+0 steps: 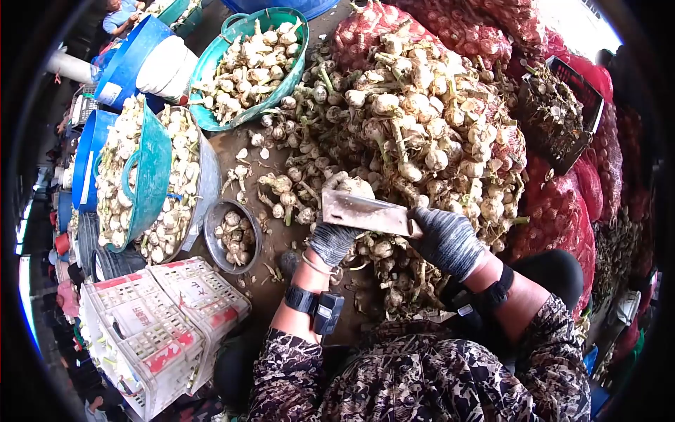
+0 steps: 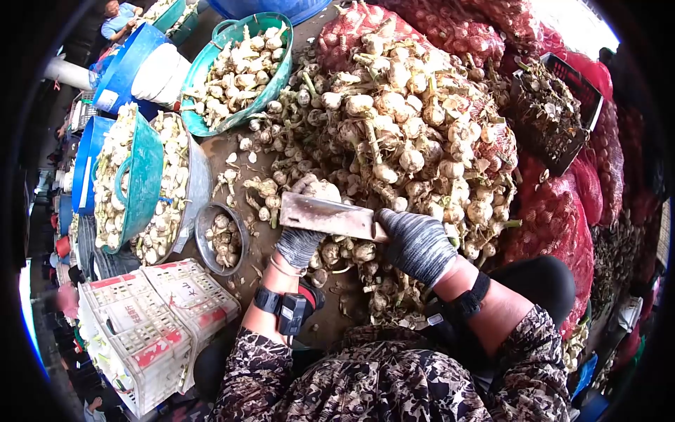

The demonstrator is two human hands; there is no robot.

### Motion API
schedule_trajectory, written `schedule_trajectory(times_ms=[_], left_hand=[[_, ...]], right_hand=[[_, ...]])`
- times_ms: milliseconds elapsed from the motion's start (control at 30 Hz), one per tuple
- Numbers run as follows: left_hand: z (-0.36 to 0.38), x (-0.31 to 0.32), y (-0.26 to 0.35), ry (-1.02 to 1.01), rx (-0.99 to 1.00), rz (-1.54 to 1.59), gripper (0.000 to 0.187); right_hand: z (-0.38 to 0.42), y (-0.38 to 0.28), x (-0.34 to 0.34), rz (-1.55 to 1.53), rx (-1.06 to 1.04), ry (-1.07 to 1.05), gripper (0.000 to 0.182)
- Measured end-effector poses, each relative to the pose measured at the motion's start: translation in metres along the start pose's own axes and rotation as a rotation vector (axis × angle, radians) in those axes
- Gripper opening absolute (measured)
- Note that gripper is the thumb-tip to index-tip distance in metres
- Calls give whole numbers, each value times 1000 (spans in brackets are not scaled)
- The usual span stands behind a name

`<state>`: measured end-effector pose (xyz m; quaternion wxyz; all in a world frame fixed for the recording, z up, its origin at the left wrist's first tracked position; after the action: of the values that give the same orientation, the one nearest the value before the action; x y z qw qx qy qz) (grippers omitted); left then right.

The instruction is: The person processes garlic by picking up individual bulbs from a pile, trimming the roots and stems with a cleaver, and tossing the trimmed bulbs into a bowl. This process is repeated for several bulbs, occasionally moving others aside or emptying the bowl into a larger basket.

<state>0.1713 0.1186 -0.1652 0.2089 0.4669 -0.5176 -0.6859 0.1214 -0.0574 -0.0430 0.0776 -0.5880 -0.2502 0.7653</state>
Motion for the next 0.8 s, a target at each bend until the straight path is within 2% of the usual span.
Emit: schedule_trajectory(times_ms=[33, 67, 100, 133, 200, 267, 300, 333, 400, 433, 467, 533, 567, 600, 667, 700, 733, 800], left_hand=[[28, 8, -22, 4, -13, 77, 48], [46, 5, -1, 6, -22, 153, 50], [47, -2, 27, 171, 10, 967, 52], [52, -14, 63, 284, -61, 827, 54], [62, -12, 67, 359, -41, 994, 63], [79, -8, 74, 371, 6, 867, 66], [82, -10, 82, 326, 46, 598, 62], [85, -7, 89, 328, 102, 515, 61], [92, -4, 134, 208, 361, -659, 62], [95, -6, 126, 301, 282, -292, 64], [100, -1, 135, 299, 285, -295, 64], [107, -10, 150, 362, 60, 247, 68], [110, -16, 192, 298, 252, -115, 73], [114, -19, 207, 287, 284, -145, 79], [119, -20, 181, 356, 102, 242, 77], [119, -16, 153, 426, -31, 548, 81], [116, -18, 148, 363, 13, 341, 75], [120, 3, 123, 146, 198, -420, 66]], right_hand=[[5, -9, -2, -18, -95, 36, 27], [10, -19, -6, 15, -111, -9, 27], [14, -26, -5, 40, -131, -33, 27], [19, -30, -5, 64, -150, -57, 27], [25, -33, 1, 76, -161, -89, 28], [32, -34, 5, 84, -212, -42, 25], [33, -29, 14, 92, -197, -72, 24], [36, -26, 17, 90, -197, -66, 24], [38, -20, 19, 117, -196, -34, 24], [40, -16, 26, 179, -217, -98, 37], [38, -9, 30, 178, -216, -94, 37], [26, 38, 32, -10, 79, 17, 30], [21, 69, 26, 22, 72, 63, 25], [23, 70, 16, -3, 99, 42, 24], [33, 35, -10, -194, 24, 253, 25], [38, 22, -13, -344, -23, 292, 27], [44, 10, -4, -406, -130, 247, 28], [57, -43, -18, 37, -174, 4, 27]])
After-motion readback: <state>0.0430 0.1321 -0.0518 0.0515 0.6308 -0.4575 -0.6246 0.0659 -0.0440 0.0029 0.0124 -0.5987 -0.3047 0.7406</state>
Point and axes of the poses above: each hand's wrist, its own z-axis away from the middle knuckle, its own x-axis out of the palm, y = z × x, the point moved 8 cm from there along -z, towards the middle knuckle, and after that the axes turned 3 degrees about x, right-handed, at the moved point
